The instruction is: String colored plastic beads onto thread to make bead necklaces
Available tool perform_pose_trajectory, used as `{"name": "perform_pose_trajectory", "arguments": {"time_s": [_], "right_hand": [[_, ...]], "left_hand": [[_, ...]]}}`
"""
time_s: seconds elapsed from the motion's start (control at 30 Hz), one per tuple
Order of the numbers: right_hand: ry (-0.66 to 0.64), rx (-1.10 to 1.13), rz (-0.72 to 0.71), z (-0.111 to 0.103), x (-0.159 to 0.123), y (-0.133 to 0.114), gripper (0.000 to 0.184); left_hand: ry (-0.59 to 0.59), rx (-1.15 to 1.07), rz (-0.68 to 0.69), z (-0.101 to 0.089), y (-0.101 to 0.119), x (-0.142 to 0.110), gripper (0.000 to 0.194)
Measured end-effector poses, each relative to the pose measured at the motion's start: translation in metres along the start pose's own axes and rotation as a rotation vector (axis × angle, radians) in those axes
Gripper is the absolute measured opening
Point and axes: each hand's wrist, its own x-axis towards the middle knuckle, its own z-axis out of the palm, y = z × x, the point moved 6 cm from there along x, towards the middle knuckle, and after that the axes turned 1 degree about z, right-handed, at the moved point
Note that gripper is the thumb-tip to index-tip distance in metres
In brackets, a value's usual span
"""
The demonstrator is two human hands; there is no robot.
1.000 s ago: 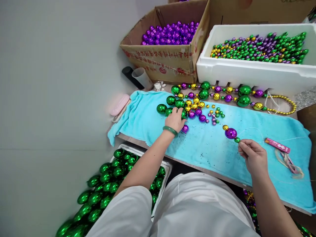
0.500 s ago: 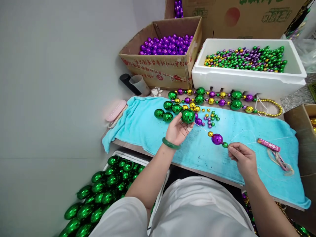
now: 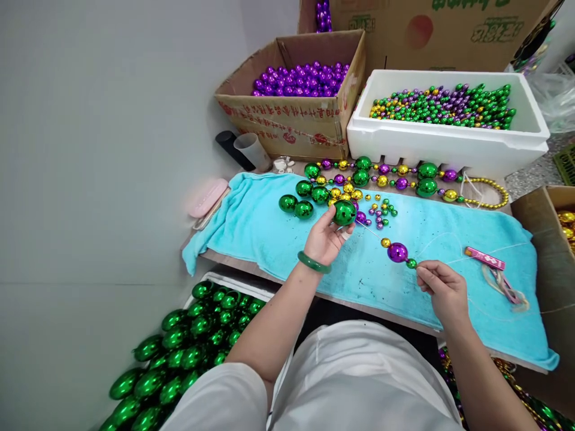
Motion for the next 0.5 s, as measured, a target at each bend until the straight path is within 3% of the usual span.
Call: {"name": "perform_pose_trajectory", "arguments": {"time_s": [0.17,0.27,0.4,0.5], "right_hand": [[0.043,0.125,0.073,-0.012,0.005,0.016,0.018],[0.118,0.247,0.128,-0.021,0.011,0.027,0.022],[0.129,0.391,0.174,-0.023,0.013,0.036,0.029],[0.203,0.454,0.143,-0.03,0.021,0.034,0.031]], "left_hand": [[0.045,0.015,0.016,-0.004,0.002,0.006,0.017],[0.019,0.055,0.025,0.007,0.007,0.005,0.013],[-0.081,0.201,-0.014,0.047,0.005,-0.014,0.017],[-0.261,0.45,-0.066,0.098,-0.019,-0.032,0.018]]}}
